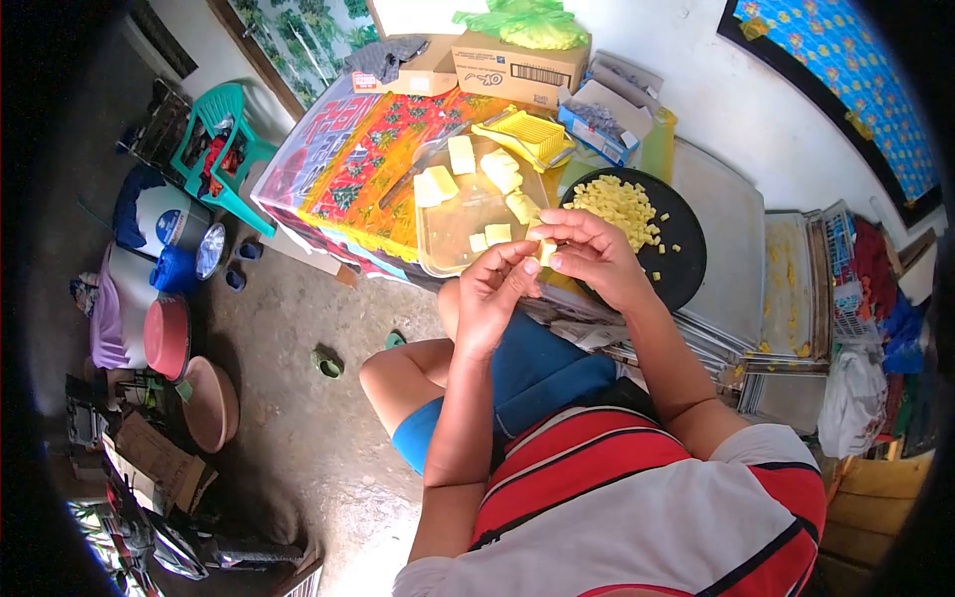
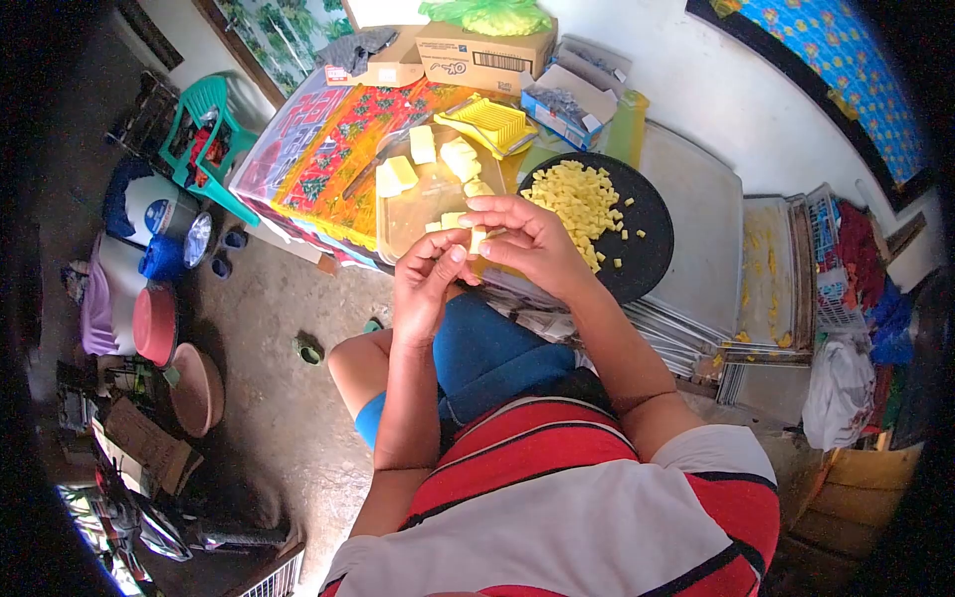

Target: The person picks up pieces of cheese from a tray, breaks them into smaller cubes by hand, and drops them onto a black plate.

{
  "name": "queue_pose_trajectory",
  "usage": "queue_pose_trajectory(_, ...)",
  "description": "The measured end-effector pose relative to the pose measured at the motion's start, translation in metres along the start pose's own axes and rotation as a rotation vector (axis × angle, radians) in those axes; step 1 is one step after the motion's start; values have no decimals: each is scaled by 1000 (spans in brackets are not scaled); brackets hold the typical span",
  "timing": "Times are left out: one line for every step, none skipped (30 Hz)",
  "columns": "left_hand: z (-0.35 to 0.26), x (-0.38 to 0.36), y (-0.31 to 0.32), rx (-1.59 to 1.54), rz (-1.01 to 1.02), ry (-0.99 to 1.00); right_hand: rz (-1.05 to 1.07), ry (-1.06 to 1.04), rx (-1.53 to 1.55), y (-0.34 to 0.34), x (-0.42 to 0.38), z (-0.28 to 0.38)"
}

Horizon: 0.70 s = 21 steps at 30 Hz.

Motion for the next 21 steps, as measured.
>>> queue_pose_trajectory(2, 0, 0, 4, -14, -16, -5, 2, -4, 1, -1, 1)
queue_pose_trajectory(1, 1, 1, 13, -11, -3, -10, 5, -9, 2, -2, 2)
queue_pose_trajectory(0, 1, 2, 23, -8, 11, -24, -11, -31, 3, -3, 3)
queue_pose_trajectory(-1, 1, 4, 32, -5, 25, -39, -26, -54, 3, -3, 3)
queue_pose_trajectory(-2, 1, 7, 19, -8, 31, -53, -41, -76, 3, -4, 3)
queue_pose_trajectory(-4, 1, 10, 6, -10, 38, -31, -55, -51, 4, -4, 2)
queue_pose_trajectory(-6, 1, 12, -8, -13, 44, -10, -69, -26, 4, -3, 1)
queue_pose_trajectory(-7, 1, 13, -10, 5, 32, 12, -83, -1, 5, -3, 1)
queue_pose_trajectory(-7, 2, 14, -12, 23, 20, 18, -75, 7, 6, -4, 1)
queue_pose_trajectory(-7, 2, 14, -14, 40, 8, 24, -67, 15, 9, -4, 3)
queue_pose_trajectory(-6, 1, 12, -14, 42, -6, 30, -58, 23, 10, -4, 4)
queue_pose_trajectory(-4, 0, 10, -15, 44, -20, 25, -49, 20, 9, -4, 2)
queue_pose_trajectory(-3, 0, 9, -15, 46, -35, 20, -39, 18, 8, -3, 0)
queue_pose_trajectory(-3, -1, 8, -16, 37, -44, 16, -30, 16, 7, -2, -2)
queue_pose_trajectory(-3, -1, 8, -16, 28, -53, 21, -29, 33, 6, -1, -3)
queue_pose_trajectory(-3, -2, 7, -16, 19, -63, 27, -29, 50, 6, 0, -5)
queue_pose_trajectory(-2, -2, 7, -24, 17, -65, 32, -28, 68, 6, 1, -5)
queue_pose_trajectory(-1, -2, 6, -32, 16, -66, 26, -15, 65, 5, 1, -6)
queue_pose_trajectory(0, -2, 5, -40, 15, -68, 19, -2, 63, 4, 1, -6)
queue_pose_trajectory(0, -2, 5, -50, 8, -80, 13, 12, 60, 4, 1, -6)
queue_pose_trajectory(0, -2, 5, -60, 1, -91, 4, 16, 51, 3, 0, -5)
Point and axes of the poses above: each hand's wrist, its own x-axis towards the middle knuckle, its own y-axis out of the palm, z = x × y, the point moved 6 cm from there along x, towards the middle knuckle, and after that the axes turned 15 degrees about y, right-handed, at the moved point
